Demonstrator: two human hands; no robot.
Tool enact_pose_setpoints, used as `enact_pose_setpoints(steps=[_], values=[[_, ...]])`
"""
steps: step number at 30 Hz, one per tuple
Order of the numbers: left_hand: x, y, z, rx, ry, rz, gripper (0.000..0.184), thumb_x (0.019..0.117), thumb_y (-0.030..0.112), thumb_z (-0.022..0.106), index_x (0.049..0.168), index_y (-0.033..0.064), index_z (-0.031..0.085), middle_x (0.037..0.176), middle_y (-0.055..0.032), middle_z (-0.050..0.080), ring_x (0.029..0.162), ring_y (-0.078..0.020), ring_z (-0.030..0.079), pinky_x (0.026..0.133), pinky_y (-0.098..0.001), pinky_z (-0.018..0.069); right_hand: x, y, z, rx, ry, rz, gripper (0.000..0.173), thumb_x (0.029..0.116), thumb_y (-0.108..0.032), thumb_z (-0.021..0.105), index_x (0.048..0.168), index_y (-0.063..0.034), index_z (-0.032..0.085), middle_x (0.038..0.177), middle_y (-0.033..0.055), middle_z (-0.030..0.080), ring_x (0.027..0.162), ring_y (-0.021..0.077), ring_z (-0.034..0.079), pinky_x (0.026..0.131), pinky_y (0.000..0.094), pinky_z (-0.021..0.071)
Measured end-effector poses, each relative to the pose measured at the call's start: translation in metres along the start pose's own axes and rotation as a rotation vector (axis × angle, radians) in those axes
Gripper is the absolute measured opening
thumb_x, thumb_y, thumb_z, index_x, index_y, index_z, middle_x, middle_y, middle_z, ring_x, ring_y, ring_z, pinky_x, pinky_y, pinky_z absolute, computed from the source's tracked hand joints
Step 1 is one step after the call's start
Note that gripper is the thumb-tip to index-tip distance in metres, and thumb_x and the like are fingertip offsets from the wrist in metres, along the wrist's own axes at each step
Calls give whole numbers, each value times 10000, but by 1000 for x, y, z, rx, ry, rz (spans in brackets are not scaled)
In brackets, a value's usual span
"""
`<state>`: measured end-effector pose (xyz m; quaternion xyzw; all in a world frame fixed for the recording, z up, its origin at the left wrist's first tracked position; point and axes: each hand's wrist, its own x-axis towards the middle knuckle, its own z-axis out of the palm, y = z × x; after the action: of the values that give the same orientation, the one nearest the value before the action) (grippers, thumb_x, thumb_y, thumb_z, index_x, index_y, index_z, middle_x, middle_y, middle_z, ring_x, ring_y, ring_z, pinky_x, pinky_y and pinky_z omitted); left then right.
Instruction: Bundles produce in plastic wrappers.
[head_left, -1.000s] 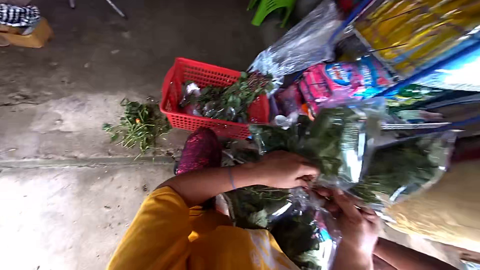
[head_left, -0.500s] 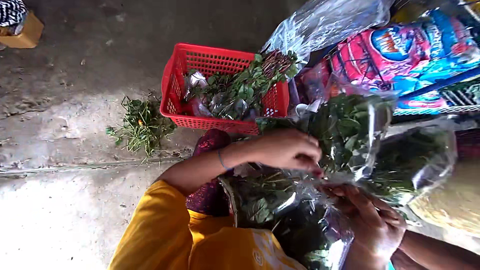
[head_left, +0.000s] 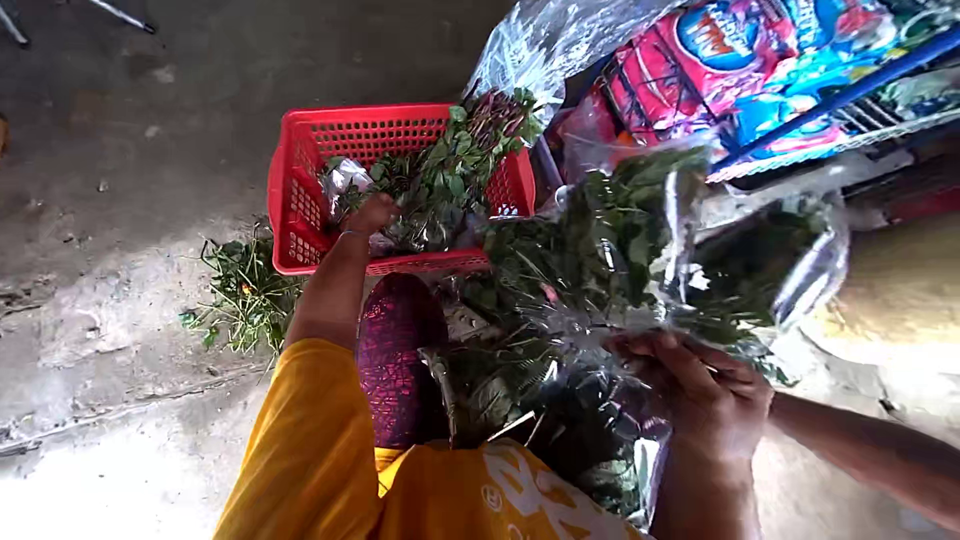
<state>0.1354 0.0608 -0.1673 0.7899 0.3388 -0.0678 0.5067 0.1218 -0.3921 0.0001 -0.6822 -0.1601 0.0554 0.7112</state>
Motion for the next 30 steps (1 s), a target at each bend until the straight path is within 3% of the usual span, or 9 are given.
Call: enact_pose_setpoints(steps=[3, 6, 8, 11, 12, 15, 21, 26, 30], values=[[-34, 47, -20, 69, 66, 240, 349, 998, 202, 638, 1214, -72, 628, 1213, -286, 629, 1138, -404, 605, 995, -597, 460, 0, -1, 4, -1, -29, 14, 285, 971, -48, 565, 860, -197, 781, 827, -53, 781, 711, 62, 729, 692, 241, 627], [-116, 108, -41, 295, 35, 426, 300, 1000, 180, 635, 1163, -72, 631, 1078, -268, 653, 1005, -387, 641, 915, -602, 492, -6, -5, 5, -90, -13, 44, 273, 959, -42, 567, 847, -196, 763, 811, -87, 770, 697, 25, 708, 673, 219, 606], [-181, 139, -45, 465, 60, 588, 246, 993, 155, 620, 1108, -61, 647, 1050, -266, 661, 1009, -419, 645, 892, -650, 482, -11, -5, 6, -112, -8, 53, 224, 965, -64, 594, 857, -175, 757, 807, -84, 762, 692, 26, 702, 666, 226, 607], [-260, 166, -8, 618, 128, 844, 185, 989, 125, 605, 1038, -39, 674, 1117, -261, 664, 1113, -454, 626, 920, -640, 488, -16, -8, 10, -97, -47, 13, 173, 978, -102, 621, 884, -158, 754, 818, -81, 761, 681, 20, 693, 658, 220, 603], [-272, 168, 11, 655, 146, 912, 175, 988, 120, 599, 1022, -32, 678, 1102, -259, 667, 1087, -463, 636, 871, -634, 509, -19, -9, 11, -91, -67, 2, 153, 983, -110, 626, 905, -143, 754, 825, -76, 761, 685, 19, 695, 660, 216, 604], [-281, 162, 54, 634, 76, 912, 197, 1004, 147, 589, 1055, -18, 684, 1072, -243, 678, 1026, -430, 678, 810, -603, 543, -26, -15, 18, -97, -88, -3, 115, 977, -115, 639, 925, -115, 742, 818, -77, 752, 668, -8, 669, 633, 183, 575], [-293, 137, 92, 356, 1, 946, 130, 957, 101, 657, 1029, 6, 708, 1019, -154, 698, 1033, -308, 670, 933, -483, 536, -39, -22, 20, -164, -73, 16, 90, 976, -111, 646, 921, -96, 717, 811, -96, 736, 681, -34, 659, 647, 168, 566], [-300, 125, 113, 251, 171, 1023, 133, 938, 60, 655, 1020, -12, 731, 1041, -168, 705, 1028, -299, 677, 920, -426, 546, -47, -25, 17, -287, -108, -36, 126, 980, -160, 652, 928, -65, 718, 827, -77, 728, 695, -60, 646, 651, 144, 547], [-305, 125, 125, 310, 261, 1052, 135, 927, 35, 651, 1012, -16, 744, 1036, -188, 714, 1009, -323, 700, 885, -441, 573, -49, -25, 15, -333, -128, -56, 147, 974, -174, 651, 909, -62, 720, 817, -82, 718, 707, -72, 643, 671, 133, 548]])
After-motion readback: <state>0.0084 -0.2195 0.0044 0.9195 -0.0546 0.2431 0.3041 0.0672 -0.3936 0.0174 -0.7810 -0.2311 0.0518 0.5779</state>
